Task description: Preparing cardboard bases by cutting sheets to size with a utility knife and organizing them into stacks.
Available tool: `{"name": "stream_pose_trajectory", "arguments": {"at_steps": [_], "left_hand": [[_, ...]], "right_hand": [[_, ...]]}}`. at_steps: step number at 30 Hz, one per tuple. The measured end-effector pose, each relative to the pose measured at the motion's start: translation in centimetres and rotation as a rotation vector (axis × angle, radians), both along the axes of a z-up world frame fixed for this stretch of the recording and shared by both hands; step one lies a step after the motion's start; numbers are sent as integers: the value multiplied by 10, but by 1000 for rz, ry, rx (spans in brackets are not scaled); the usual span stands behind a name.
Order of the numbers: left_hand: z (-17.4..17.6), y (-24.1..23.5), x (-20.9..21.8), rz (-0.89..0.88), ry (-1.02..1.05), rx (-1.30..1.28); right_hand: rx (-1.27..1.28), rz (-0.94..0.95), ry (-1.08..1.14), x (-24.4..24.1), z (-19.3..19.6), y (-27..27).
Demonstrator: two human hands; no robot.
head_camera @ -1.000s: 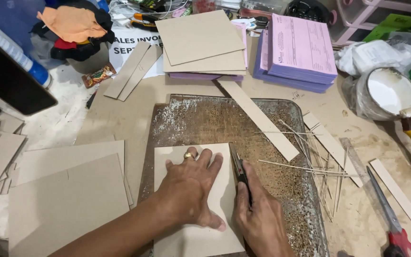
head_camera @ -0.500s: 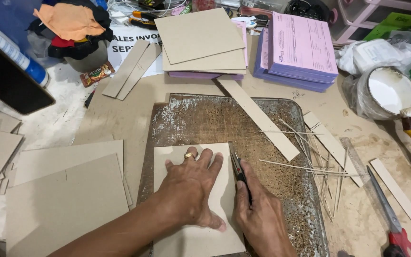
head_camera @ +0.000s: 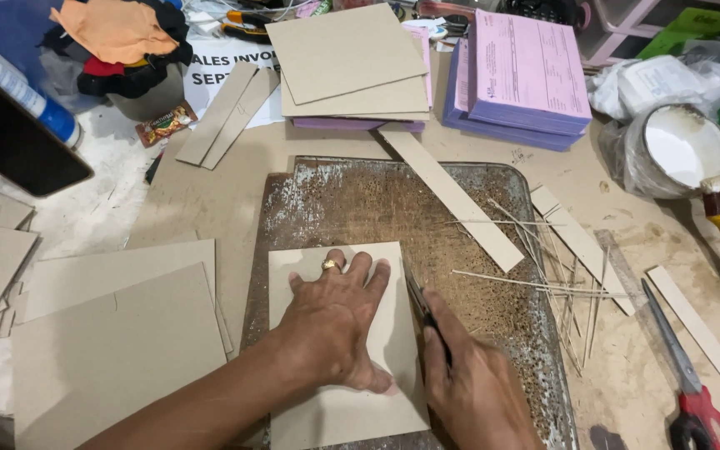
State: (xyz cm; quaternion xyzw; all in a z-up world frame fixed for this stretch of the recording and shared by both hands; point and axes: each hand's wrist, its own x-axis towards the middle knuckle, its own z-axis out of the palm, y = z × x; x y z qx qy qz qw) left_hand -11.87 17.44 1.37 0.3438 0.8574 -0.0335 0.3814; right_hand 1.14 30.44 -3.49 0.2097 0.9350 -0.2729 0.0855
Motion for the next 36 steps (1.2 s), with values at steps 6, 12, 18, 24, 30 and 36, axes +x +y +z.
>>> {"name": "stream_pose_trajectory", "arguments": {"at_steps": [6, 12, 18, 24, 30, 36], "left_hand": [[-6, -1, 2, 16, -17, 24], [-12, 0, 2, 9, 18, 30], [-10, -1, 4, 2, 20, 7], [-7, 0, 4, 20, -18, -25], [-2, 4, 5, 53, -13, -28], [1, 4, 5, 58, -13, -2]], "right_hand": [[158, -33, 185, 39, -38, -4], [185, -241, 117, 66, -30, -29], [278, -218, 344, 90, -36, -40], [370, -138, 371, 124, -73, -37], [-569, -175, -142, 157, -132, -7], [-911, -652, -139, 144, -116, -16]]}}
